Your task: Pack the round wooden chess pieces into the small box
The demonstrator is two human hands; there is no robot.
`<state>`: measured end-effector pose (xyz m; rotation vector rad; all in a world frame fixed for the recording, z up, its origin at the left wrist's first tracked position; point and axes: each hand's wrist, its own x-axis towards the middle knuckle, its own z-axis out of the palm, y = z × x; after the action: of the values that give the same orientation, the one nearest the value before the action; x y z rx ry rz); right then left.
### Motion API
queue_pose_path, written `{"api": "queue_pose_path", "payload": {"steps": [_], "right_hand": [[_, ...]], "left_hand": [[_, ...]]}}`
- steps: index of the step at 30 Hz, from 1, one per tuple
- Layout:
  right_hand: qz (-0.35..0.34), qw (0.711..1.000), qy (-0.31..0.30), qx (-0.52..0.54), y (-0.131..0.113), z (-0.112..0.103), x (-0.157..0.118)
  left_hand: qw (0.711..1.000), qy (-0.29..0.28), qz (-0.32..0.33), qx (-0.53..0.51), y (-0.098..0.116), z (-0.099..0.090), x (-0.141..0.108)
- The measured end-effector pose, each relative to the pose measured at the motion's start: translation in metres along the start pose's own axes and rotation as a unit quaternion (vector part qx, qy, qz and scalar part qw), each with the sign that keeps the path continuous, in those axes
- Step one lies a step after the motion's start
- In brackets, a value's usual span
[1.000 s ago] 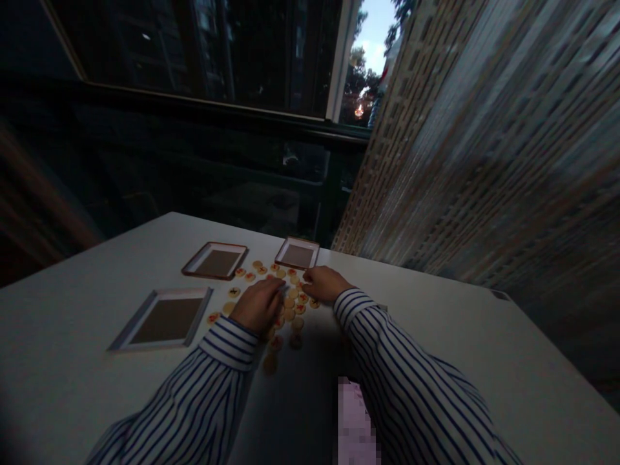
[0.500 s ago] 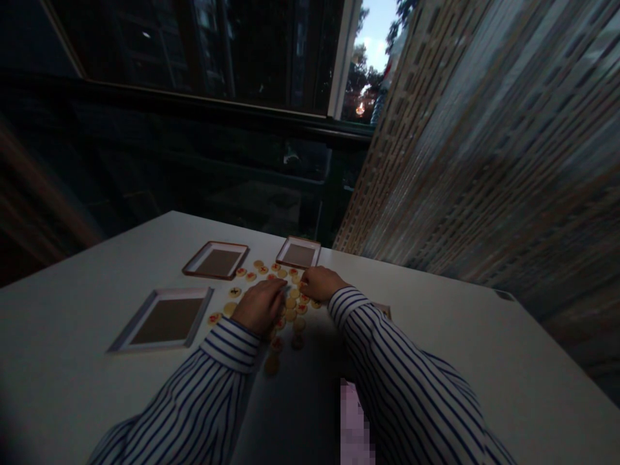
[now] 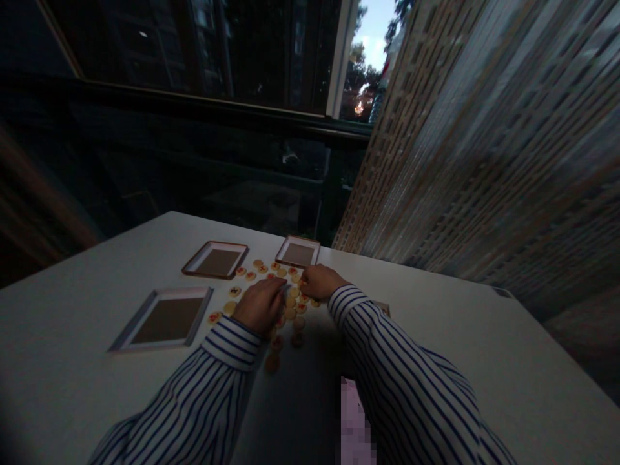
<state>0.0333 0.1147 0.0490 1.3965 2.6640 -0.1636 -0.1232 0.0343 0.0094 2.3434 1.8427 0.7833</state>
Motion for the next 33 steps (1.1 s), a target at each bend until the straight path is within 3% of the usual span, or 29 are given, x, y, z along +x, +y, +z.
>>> {"api": "queue_pose_path", "payload": {"steps": [23, 33], "right_hand": [[-0.046, 0.991, 0.115, -0.057, -0.001, -0.02, -0.03], [-0.053, 0.987, 0.128, -0.078, -0.003, -0.03, -0.047]], "left_hand": [[1.0, 0.012, 0.003, -0.022, 0.003, -0.004, 0.0], [0.999, 0.045, 0.02, -0.02, 0.002, -0.001, -0.001]]}}
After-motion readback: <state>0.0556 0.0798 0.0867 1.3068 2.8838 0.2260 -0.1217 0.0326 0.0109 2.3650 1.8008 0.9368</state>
